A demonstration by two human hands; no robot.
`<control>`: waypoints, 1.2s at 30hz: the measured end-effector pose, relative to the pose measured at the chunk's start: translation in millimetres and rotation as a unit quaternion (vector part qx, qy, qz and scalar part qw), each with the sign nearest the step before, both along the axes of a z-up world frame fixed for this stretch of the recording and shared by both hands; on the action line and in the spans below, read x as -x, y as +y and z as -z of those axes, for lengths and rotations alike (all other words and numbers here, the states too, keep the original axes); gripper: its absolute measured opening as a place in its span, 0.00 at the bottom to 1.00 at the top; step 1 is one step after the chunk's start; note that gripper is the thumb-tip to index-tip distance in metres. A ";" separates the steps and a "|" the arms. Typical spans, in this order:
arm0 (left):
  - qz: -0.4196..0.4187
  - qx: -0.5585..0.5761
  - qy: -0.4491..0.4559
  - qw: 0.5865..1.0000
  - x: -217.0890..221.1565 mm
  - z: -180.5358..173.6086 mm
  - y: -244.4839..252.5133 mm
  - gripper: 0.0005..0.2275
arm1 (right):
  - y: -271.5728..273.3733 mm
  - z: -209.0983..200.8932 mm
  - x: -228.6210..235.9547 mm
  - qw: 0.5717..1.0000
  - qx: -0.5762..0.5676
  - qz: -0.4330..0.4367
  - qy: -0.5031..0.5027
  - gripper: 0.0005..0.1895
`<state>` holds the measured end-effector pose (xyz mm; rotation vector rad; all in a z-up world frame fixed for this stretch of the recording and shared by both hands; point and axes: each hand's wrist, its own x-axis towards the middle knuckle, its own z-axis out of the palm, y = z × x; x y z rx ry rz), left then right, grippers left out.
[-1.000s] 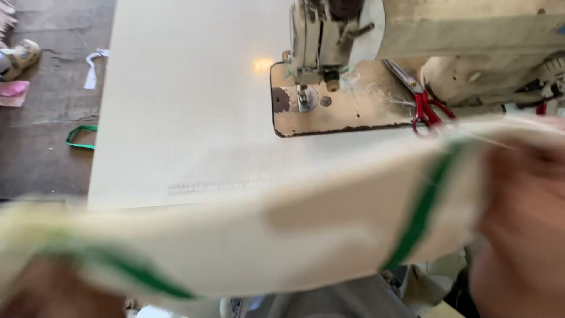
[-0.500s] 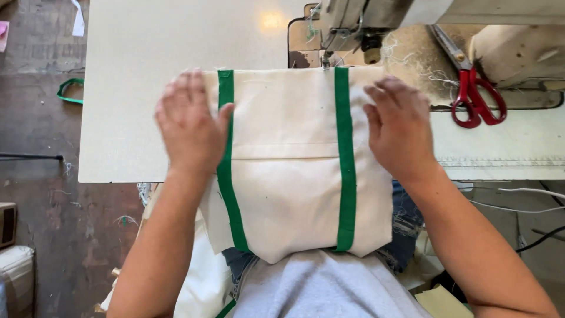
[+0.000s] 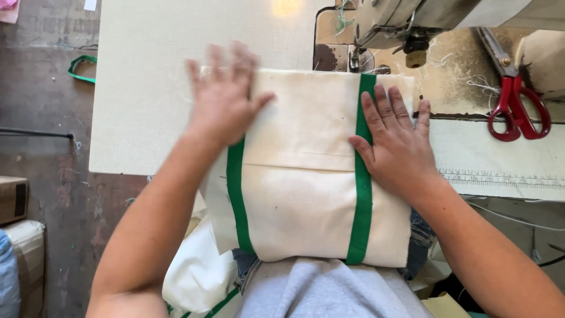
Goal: The person is using an industrial sewing machine to assemble fabric pieces into a tote bag, including aligning edges, folding, and trimming with scissors.
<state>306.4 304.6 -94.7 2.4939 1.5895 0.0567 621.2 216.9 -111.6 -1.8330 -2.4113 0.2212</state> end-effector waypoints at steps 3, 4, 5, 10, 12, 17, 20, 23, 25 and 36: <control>-0.003 -0.062 -0.022 0.998 -35.7 -13.5 0.3 0.37 | 1.5 3.7 -5.9 1.000 -0.012 0.003 -0.013 0.41; 0.067 -0.111 -0.043 0.991 -50.2 -13.6 -10.4 0.34 | 2.2 8.4 -3.4 0.999 -0.032 -0.007 -0.007 0.41; 0.068 -0.108 -0.044 0.991 -64.2 -6.6 -20.2 0.34 | 0.2 9.6 -2.9 1.000 -0.029 -0.006 -0.008 0.41; 0.205 -0.038 -0.086 0.974 -102.1 12.7 -26.7 0.31 | 16.6 -8.4 -11.8 0.996 -0.062 -0.054 0.045 0.28; 0.206 -0.045 -0.070 0.975 -97.4 9.6 -28.6 0.35 | 27.0 -6.0 -14.2 0.997 -0.040 -0.060 0.030 0.32; 0.206 -0.070 -0.038 0.975 -90.0 7.1 -24.3 0.40 | 35.6 -6.9 -8.1 0.997 -0.031 -0.072 0.002 0.38; 0.213 -0.071 -0.037 0.974 -90.5 8.2 -20.6 0.39 | 37.4 -9.1 -9.5 0.997 -0.028 -0.069 0.004 0.38; 0.214 -0.073 -0.030 0.974 -90.5 9.1 -15.5 0.41 | 41.6 -6.2 -10.9 0.996 -0.043 -0.073 0.008 0.38; 0.213 -0.080 -0.038 0.973 -91.0 7.3 -13.2 0.41 | 44.2 -4.9 -12.2 0.996 -0.051 -0.075 0.008 0.38; 0.216 -0.077 -0.042 0.972 -93.9 6.0 -3.6 0.40 | 53.5 -7.7 -13.9 0.996 -0.046 -0.077 0.021 0.37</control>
